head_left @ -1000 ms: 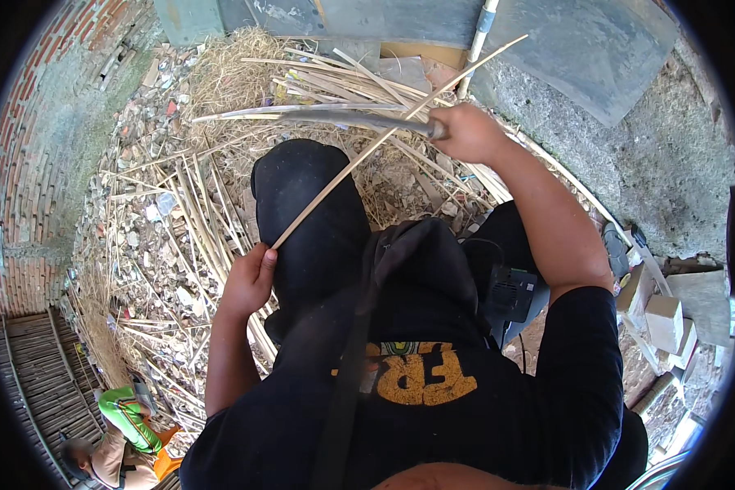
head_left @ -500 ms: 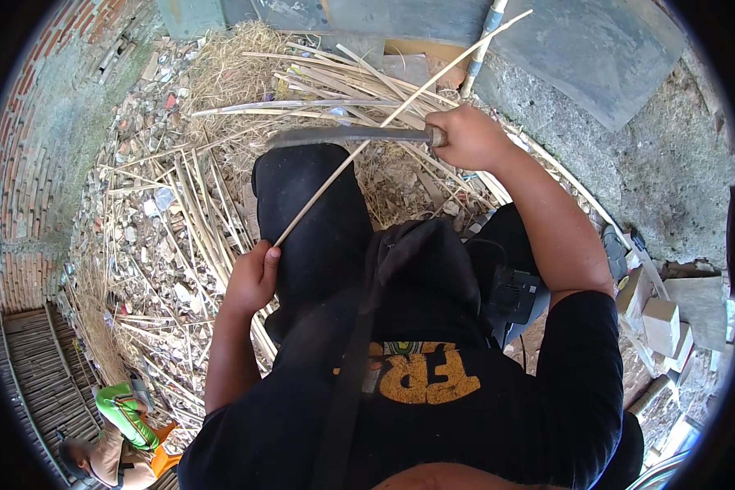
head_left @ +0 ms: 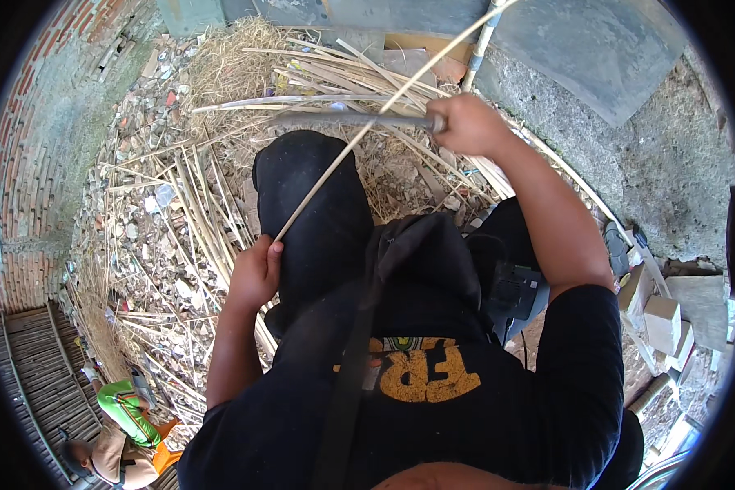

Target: The person uses a large blade to shave down and thin multiple bamboo strips, holding one end with their hand and pulling the blade along the length of the material.

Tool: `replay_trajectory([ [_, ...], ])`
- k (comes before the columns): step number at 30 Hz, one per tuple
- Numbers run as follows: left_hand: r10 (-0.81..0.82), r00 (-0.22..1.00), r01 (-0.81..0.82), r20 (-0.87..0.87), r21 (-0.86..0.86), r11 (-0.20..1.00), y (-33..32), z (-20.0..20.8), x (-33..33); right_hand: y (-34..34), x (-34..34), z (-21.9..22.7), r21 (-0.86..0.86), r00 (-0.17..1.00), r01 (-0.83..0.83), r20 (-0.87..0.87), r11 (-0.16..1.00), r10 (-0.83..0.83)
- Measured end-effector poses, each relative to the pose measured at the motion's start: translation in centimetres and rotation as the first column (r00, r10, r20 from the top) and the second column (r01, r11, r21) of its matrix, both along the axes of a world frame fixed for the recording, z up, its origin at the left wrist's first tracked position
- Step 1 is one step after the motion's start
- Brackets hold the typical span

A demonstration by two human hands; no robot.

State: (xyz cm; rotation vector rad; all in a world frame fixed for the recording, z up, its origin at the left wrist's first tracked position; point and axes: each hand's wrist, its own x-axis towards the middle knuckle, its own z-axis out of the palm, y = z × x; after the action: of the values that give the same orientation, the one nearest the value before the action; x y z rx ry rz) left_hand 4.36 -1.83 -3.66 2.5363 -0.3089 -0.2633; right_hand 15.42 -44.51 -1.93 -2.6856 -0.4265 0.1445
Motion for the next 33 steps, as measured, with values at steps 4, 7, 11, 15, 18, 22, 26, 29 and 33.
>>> replay_trajectory([
  [4,-0.022,0.999,0.022,0.029,0.019,1.000,0.2,0.3,0.1,-2.9,1.1,-1.1,0.155,0.981,0.191,0.015,0.969,-0.195],
  [7,-0.021,0.998,0.017,0.067,0.052,0.998,0.1,0.2,-0.2,-3.0,0.5,-0.7,0.100,0.988,0.144,0.048,0.984,-0.150],
  [11,0.018,0.994,-0.034,0.111,0.141,0.989,-0.7,0.1,-0.7,-0.1,-1.2,1.4,-0.070,0.996,0.074,0.052,0.995,-0.070],
  [15,0.024,0.983,-0.059,0.181,0.193,0.979,-1.1,-0.5,-1.1,1.0,-1.7,1.5,-0.153,1.000,0.019,-0.005,0.988,-0.020],
  [18,0.033,0.981,-0.071,0.191,0.197,0.978,-0.8,-0.8,-1.4,0.4,-0.5,1.1,-0.114,0.996,0.061,-0.062,0.992,-0.068],
  [22,0.059,0.978,-0.104,0.201,0.222,0.970,-1.3,-0.6,-1.5,-0.3,-0.1,0.5,-0.141,0.990,0.133,-0.030,0.981,-0.139],
  [26,0.018,0.986,-0.044,0.164,0.159,0.986,-0.2,-0.9,-1.1,0.3,-0.8,1.5,-0.129,0.995,0.104,0.002,0.986,-0.104],
  [29,-0.006,0.986,-0.007,0.167,0.078,0.997,-0.2,-1.1,-0.6,-1.3,0.6,-0.5,-0.026,0.983,0.186,0.011,0.982,-0.186],
  [33,-0.022,0.992,0.003,0.123,0.151,0.988,-0.4,0.2,-0.1,-3.0,1.5,-1.9,-0.009,0.966,0.254,0.050,0.967,-0.253],
])
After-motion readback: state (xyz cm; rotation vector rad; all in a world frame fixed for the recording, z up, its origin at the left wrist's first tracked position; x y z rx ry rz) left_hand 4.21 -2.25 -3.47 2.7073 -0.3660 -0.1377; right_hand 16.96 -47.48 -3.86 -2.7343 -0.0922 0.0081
